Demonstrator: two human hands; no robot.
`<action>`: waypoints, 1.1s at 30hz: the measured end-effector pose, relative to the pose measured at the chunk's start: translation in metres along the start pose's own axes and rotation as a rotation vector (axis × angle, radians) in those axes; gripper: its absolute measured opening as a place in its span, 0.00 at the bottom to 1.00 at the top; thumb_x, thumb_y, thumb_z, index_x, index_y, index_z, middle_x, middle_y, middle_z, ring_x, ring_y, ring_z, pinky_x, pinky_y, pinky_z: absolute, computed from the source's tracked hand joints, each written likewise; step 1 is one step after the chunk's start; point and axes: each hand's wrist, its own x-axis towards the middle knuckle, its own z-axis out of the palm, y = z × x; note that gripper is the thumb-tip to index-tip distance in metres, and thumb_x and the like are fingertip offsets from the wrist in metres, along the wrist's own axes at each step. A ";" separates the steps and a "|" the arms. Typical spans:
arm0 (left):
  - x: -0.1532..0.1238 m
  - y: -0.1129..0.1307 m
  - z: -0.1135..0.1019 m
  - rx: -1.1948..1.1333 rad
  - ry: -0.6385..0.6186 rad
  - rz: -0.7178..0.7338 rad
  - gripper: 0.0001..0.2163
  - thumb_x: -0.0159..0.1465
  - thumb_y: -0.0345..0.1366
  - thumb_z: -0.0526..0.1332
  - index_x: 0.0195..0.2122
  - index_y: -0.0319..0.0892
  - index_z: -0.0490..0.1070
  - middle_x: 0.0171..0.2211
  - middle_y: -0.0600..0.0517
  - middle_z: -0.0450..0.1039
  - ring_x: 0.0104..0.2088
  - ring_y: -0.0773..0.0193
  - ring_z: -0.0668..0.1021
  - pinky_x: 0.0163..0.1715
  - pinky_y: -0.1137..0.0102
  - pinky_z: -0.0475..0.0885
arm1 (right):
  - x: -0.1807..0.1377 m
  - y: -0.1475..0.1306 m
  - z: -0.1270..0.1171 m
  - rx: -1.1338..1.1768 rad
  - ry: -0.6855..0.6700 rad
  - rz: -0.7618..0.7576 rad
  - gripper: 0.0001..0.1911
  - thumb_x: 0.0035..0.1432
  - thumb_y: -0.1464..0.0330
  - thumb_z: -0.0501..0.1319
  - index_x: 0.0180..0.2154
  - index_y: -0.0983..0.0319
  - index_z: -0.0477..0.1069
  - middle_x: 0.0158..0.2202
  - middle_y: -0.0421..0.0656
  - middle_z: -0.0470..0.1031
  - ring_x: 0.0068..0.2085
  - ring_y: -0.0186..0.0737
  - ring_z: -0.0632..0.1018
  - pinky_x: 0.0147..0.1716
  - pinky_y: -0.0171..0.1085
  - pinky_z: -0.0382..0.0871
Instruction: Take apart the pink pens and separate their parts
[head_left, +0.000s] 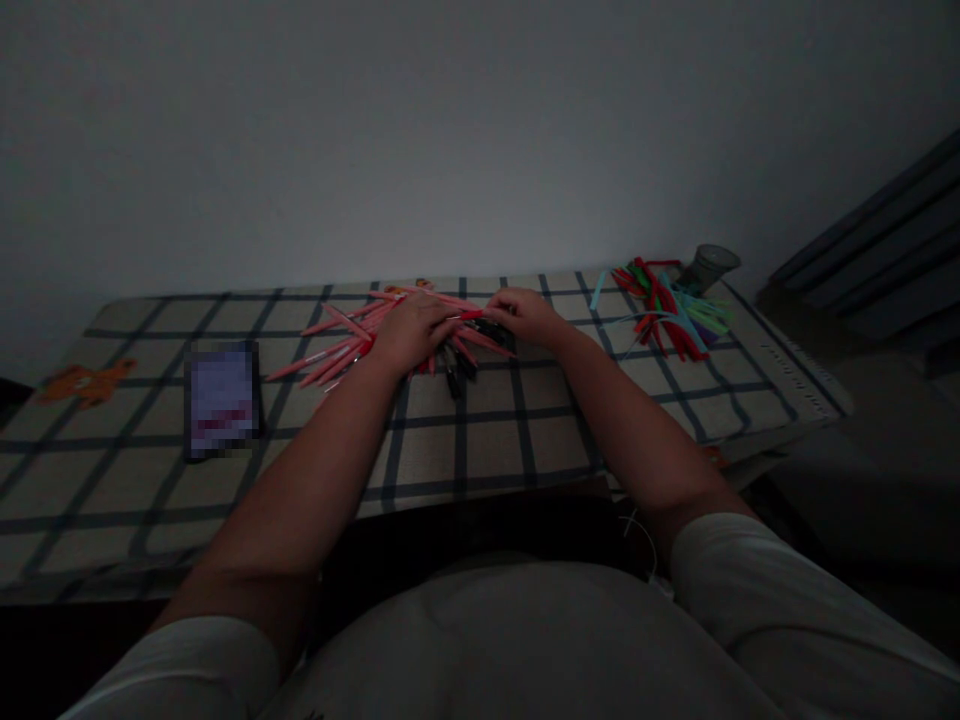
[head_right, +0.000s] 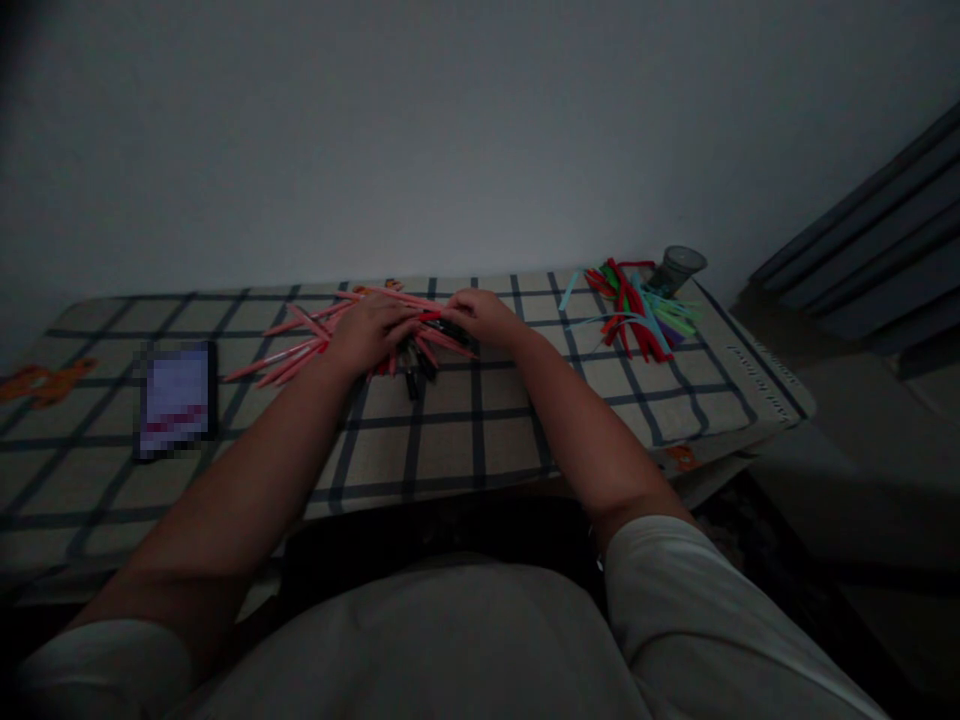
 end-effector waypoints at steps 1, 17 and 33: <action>0.000 0.000 0.000 0.003 0.004 -0.004 0.16 0.76 0.42 0.61 0.56 0.47 0.86 0.52 0.43 0.87 0.56 0.48 0.83 0.62 0.51 0.75 | 0.000 0.000 0.000 -0.004 -0.002 -0.007 0.22 0.69 0.49 0.60 0.35 0.61 0.75 0.33 0.45 0.76 0.36 0.42 0.71 0.38 0.40 0.61; -0.001 0.004 -0.004 -0.014 0.044 -0.031 0.15 0.75 0.43 0.64 0.56 0.48 0.86 0.50 0.43 0.87 0.55 0.47 0.83 0.60 0.51 0.77 | -0.002 -0.002 -0.001 0.041 -0.023 0.018 0.24 0.69 0.47 0.57 0.37 0.60 0.75 0.34 0.44 0.76 0.36 0.42 0.72 0.37 0.40 0.61; -0.003 0.010 -0.005 0.006 0.056 -0.071 0.16 0.75 0.44 0.64 0.58 0.50 0.85 0.51 0.45 0.88 0.58 0.48 0.84 0.61 0.53 0.76 | 0.001 0.001 0.003 0.168 0.062 0.017 0.22 0.68 0.48 0.59 0.38 0.60 0.75 0.36 0.45 0.77 0.39 0.44 0.74 0.42 0.42 0.67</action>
